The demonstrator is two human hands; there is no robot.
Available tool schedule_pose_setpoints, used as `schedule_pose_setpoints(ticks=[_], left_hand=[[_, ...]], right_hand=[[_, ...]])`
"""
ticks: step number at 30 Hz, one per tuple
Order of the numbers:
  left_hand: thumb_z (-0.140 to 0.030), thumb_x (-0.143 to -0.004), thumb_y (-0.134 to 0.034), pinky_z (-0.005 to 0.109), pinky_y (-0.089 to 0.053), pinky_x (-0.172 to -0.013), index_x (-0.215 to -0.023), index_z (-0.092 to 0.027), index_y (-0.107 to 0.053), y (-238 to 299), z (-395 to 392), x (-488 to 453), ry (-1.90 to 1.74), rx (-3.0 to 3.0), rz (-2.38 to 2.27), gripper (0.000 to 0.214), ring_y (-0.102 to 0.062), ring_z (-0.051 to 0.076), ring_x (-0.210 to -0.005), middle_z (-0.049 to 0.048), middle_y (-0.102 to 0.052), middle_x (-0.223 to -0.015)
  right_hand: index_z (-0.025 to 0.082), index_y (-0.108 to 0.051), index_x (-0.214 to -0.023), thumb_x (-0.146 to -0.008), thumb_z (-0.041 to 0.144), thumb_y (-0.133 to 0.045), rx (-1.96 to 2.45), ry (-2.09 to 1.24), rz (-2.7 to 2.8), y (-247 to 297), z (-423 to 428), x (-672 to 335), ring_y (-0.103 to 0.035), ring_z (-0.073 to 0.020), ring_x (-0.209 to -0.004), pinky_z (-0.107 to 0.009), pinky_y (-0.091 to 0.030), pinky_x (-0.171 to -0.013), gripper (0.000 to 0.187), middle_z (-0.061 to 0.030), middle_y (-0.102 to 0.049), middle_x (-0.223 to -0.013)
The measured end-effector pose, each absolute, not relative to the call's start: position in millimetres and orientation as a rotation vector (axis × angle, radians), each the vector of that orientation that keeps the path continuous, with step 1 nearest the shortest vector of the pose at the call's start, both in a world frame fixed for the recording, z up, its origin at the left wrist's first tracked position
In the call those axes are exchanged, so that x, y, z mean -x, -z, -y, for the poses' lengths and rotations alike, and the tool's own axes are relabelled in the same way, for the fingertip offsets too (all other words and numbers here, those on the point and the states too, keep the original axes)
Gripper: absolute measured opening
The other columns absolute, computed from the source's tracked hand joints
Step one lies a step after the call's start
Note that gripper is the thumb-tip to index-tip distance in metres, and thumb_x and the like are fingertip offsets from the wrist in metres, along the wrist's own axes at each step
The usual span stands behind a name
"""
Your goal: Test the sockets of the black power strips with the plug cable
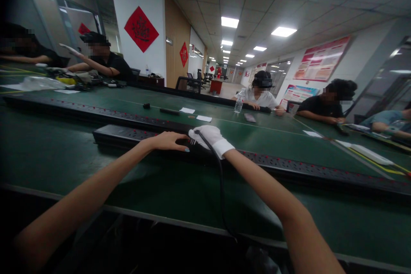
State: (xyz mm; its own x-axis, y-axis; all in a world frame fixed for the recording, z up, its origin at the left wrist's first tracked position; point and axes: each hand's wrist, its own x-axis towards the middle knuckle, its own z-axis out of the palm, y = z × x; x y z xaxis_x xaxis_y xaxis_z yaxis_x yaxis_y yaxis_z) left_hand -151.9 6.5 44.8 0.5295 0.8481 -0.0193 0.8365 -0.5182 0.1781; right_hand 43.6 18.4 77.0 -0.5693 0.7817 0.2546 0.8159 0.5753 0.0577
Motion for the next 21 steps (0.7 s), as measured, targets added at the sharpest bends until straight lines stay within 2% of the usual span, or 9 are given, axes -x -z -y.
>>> schedule_pose_setpoints(ticks=[9, 14, 18, 21], left_hand=[[-0.077, -0.066, -0.035, 0.035, -0.04, -0.084, -0.12, -0.029, -0.05, -44.7, -4.4, 150.7, -0.148, -2.586, -1.476, 0.074, -0.055, 0.028, -0.102, 0.0057, -0.058, -0.117], [-0.076, -0.068, -0.034, 0.035, -0.041, -0.082, -0.113, -0.027, -0.054, -42.8, -4.2, 150.8, -0.164, -2.625, -1.472, 0.07, -0.057, 0.028, -0.099, 0.0064, -0.06, -0.114], [-0.077, -0.067, -0.033, 0.036, -0.04, -0.084, -0.119, -0.026, -0.049, -43.2, -2.9, 150.0, -0.178, -2.654, -1.454, 0.074, -0.054, 0.028, -0.103, 0.0072, -0.056, -0.119], [-0.076, -0.068, -0.033, 0.036, -0.041, -0.083, -0.115, -0.023, -0.052, -44.5, -1.3, 149.4, -0.182, -2.686, -1.437, 0.073, -0.055, 0.029, -0.101, 0.0086, -0.058, -0.116]], right_hand=[[0.015, -0.067, -0.086, -0.086, 0.049, -0.03, 1.423, 0.583, 2.69, -88.9, -1.5, -13.4, -0.064, -0.0243, -0.081, -0.029, -0.044, -0.065, 0.05, -0.0132, -0.068, -0.087], [0.017, -0.065, -0.084, -0.087, 0.045, -0.03, 1.361, 0.645, 2.663, -81.6, 11.6, -16.2, -0.064, -0.023, -0.075, -0.028, -0.042, -0.062, 0.045, -0.0102, -0.068, -0.08], [0.021, -0.063, -0.093, -0.089, 0.045, -0.023, 1.403, 0.68, 2.489, -69.4, 20.1, -25.1, -0.063, -0.0209, -0.072, -0.027, -0.04, -0.064, 0.047, -0.008, -0.068, -0.075], [0.021, -0.06, -0.102, -0.089, 0.044, -0.027, 1.374, 0.714, 2.474, -66.0, 22.3, -24.5, -0.063, -0.0211, -0.073, -0.027, -0.038, -0.065, 0.043, -0.0091, -0.068, -0.077]])
